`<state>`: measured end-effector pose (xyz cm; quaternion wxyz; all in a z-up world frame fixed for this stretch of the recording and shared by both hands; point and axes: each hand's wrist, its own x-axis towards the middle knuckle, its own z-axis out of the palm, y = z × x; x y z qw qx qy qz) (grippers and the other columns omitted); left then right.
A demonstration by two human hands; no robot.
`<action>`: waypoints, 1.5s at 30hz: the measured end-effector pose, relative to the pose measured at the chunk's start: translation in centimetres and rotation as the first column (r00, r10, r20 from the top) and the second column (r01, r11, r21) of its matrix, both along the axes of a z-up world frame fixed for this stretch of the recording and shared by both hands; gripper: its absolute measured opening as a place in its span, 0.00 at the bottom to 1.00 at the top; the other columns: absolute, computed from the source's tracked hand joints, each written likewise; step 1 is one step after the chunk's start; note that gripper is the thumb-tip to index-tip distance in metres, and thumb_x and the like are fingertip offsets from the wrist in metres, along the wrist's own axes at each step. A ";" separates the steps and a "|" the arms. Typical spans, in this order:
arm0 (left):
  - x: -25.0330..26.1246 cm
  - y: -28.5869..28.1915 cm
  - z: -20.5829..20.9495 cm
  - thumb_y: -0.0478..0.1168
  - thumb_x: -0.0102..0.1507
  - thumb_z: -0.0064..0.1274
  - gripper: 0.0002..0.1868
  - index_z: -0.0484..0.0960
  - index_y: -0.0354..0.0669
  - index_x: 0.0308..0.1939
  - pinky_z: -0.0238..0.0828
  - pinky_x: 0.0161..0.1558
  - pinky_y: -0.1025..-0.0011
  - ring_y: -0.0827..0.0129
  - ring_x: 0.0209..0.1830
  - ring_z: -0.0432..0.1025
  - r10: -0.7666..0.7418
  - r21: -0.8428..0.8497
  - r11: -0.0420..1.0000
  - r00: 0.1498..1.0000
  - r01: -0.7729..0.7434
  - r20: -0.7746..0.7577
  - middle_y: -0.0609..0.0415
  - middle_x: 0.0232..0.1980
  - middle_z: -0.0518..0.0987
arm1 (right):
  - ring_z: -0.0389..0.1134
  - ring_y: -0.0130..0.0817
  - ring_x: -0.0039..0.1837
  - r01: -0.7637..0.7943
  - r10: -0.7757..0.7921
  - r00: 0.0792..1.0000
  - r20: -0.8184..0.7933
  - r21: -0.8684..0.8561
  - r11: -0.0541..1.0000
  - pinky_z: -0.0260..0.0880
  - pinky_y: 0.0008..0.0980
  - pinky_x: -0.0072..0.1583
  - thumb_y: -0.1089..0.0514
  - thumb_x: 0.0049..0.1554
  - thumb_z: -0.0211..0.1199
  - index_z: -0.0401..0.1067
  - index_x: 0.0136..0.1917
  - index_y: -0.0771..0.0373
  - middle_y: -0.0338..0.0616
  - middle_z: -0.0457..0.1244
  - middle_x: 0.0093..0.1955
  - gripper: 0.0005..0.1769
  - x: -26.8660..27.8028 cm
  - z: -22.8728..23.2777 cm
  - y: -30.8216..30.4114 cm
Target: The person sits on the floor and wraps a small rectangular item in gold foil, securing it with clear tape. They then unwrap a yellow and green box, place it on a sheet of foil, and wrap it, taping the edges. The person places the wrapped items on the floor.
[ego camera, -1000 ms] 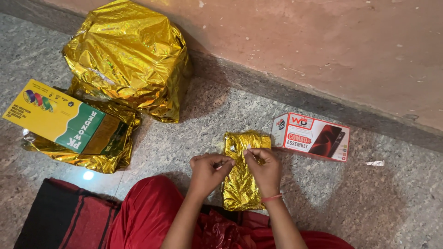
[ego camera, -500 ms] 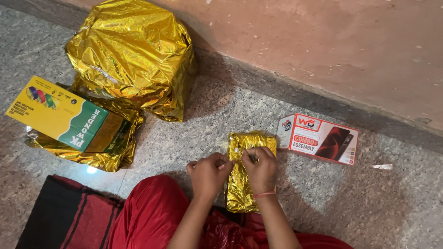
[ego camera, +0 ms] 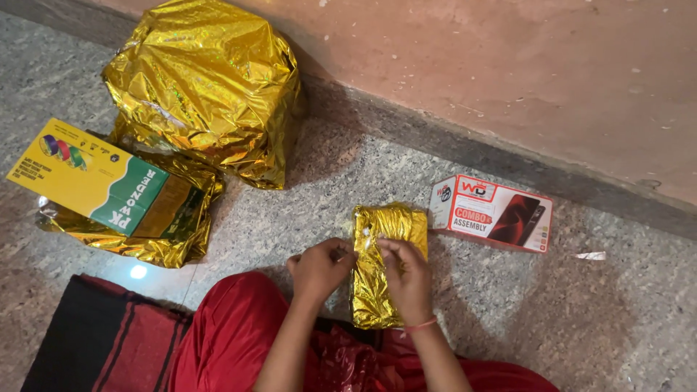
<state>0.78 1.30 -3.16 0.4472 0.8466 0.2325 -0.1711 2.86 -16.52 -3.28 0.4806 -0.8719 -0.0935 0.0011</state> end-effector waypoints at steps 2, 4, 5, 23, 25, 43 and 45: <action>0.2 0.3 0.1 0.57 0.56 0.59 0.19 0.88 0.59 0.47 0.49 0.61 0.58 0.67 0.40 0.80 -0.023 -0.021 1.000 1.000 0.023 -0.015 0.60 0.37 0.88 | 0.76 0.30 0.51 -0.009 0.011 1.000 -0.029 0.043 0.999 0.76 0.28 0.52 0.62 0.59 0.64 0.72 0.57 0.63 0.40 0.72 0.50 0.12 -0.5 -0.3 1.0; 0.3 0.6 0.4 0.57 0.55 0.59 0.20 0.87 0.59 0.48 0.49 0.60 0.57 0.68 0.40 0.80 -0.059 -0.040 0.998 0.998 0.057 -0.033 0.61 0.36 0.87 | 0.75 0.28 0.49 0.007 -0.001 0.984 -0.176 0.032 0.999 0.77 0.26 0.50 0.62 0.57 0.64 0.68 0.62 0.63 0.40 0.72 0.47 0.20 -0.6 -0.6 1.7; 0.2 0.7 0.6 0.56 0.55 0.59 0.20 0.87 0.60 0.49 0.48 0.61 0.56 0.67 0.40 0.80 -0.084 -0.020 0.996 0.996 0.083 -0.041 0.61 0.36 0.87 | 0.75 0.28 0.49 0.004 0.008 0.983 -0.184 0.063 0.998 0.77 0.26 0.51 0.62 0.57 0.65 0.72 0.60 0.63 0.41 0.73 0.48 0.18 -0.7 -0.7 1.8; 0.4 3.3 -1.1 0.63 0.59 0.52 0.24 0.87 0.68 0.55 0.59 0.65 0.54 0.67 0.54 0.79 -0.244 -0.121 0.967 0.948 0.223 -0.206 0.60 0.51 0.87 | 0.70 0.26 0.41 -0.051 0.044 0.989 -0.144 -0.046 0.998 0.73 0.27 0.45 0.63 0.54 0.69 0.82 0.50 0.58 0.39 0.71 0.41 0.10 -1.4 -1.5 2.6; 0.1 3.2 -2.3 0.60 0.58 0.52 0.23 0.87 0.66 0.55 0.69 0.62 0.63 0.66 0.52 0.81 -0.239 -0.169 0.962 0.958 0.213 -0.155 0.58 0.51 0.87 | 0.69 0.28 0.42 -0.061 0.052 0.995 -0.085 -0.097 0.993 0.71 0.29 0.46 0.64 0.52 0.70 0.82 0.50 0.59 0.40 0.70 0.39 0.11 -1.6 -1.7 2.4; 0.1 0.3 1.5 0.44 0.61 0.56 0.13 0.89 0.49 0.47 0.78 0.45 0.67 0.63 0.43 0.83 -0.023 -0.245 0.959 0.906 0.139 0.422 0.53 0.48 0.87 | 0.66 0.24 0.46 0.290 -0.167 0.927 -0.336 0.359 0.887 0.70 0.27 0.49 0.60 0.63 0.57 0.75 0.60 0.61 0.37 0.70 0.50 0.14 -1.7 -0.6 -0.8; -0.5 -1.4 2.3 0.42 0.62 0.56 0.12 0.88 0.46 0.46 0.79 0.39 0.67 0.63 0.39 0.82 -0.076 -0.247 0.940 0.853 0.233 0.516 0.50 0.46 0.87 | 0.68 0.23 0.51 0.216 -0.084 0.947 -0.309 0.424 0.879 0.72 0.26 0.53 0.60 0.64 0.55 0.75 0.61 0.64 0.38 0.70 0.54 0.15 -2.5 -0.7 -2.2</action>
